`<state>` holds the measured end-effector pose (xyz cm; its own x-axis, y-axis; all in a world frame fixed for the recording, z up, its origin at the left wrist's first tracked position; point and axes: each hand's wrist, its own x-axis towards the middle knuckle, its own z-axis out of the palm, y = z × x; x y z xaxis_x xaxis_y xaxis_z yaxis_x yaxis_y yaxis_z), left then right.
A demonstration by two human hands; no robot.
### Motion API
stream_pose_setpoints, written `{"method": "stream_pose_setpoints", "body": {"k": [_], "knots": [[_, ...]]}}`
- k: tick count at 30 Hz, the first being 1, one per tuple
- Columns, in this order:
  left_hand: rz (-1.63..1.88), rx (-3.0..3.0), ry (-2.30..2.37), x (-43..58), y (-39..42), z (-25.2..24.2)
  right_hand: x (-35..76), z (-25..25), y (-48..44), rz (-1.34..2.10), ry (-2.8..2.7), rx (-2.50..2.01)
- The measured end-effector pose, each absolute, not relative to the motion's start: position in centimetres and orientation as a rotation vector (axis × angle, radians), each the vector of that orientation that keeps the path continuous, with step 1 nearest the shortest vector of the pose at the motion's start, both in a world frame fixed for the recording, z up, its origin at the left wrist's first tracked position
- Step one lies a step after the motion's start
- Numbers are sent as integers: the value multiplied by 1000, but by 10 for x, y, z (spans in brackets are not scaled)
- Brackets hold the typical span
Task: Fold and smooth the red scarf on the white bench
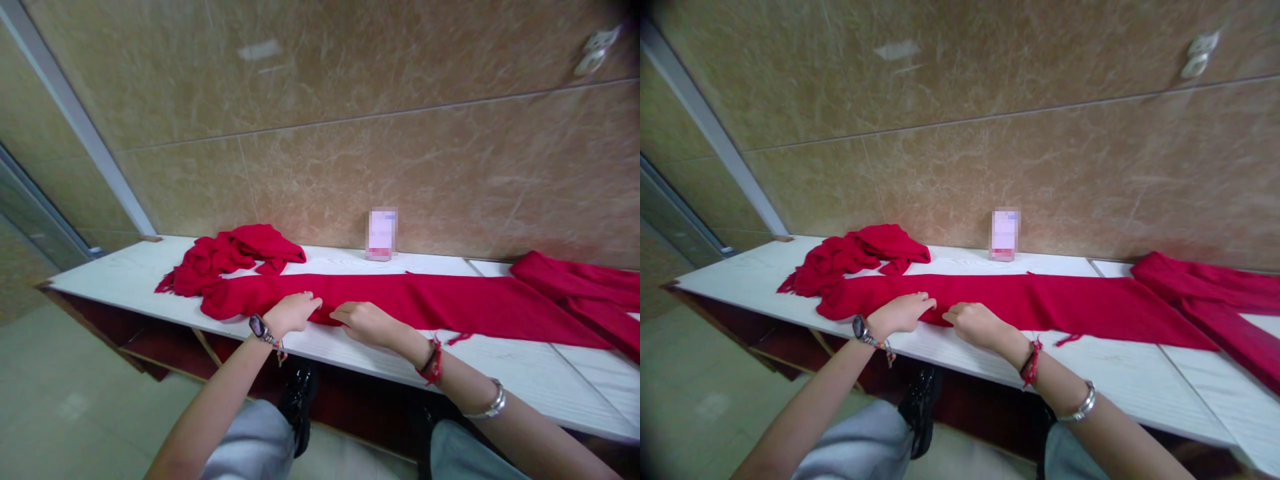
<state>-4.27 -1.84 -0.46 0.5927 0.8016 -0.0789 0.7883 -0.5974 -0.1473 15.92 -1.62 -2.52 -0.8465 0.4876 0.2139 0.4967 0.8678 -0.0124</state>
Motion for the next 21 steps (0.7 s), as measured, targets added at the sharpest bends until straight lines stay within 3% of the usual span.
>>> {"method": "stream_pose_setpoints", "body": {"k": [7,14,21], "knots": [[101,-2675,-1266,-61,-18,-7,151,-31,-11,72,-2725,-779],[57,-2646,-1196,-65,-22,-7,155,-40,-8,-164,-2587,-873],[63,-2568,-1246,-60,-29,0,156,-39,-6,-56,-2582,-1054]]}}
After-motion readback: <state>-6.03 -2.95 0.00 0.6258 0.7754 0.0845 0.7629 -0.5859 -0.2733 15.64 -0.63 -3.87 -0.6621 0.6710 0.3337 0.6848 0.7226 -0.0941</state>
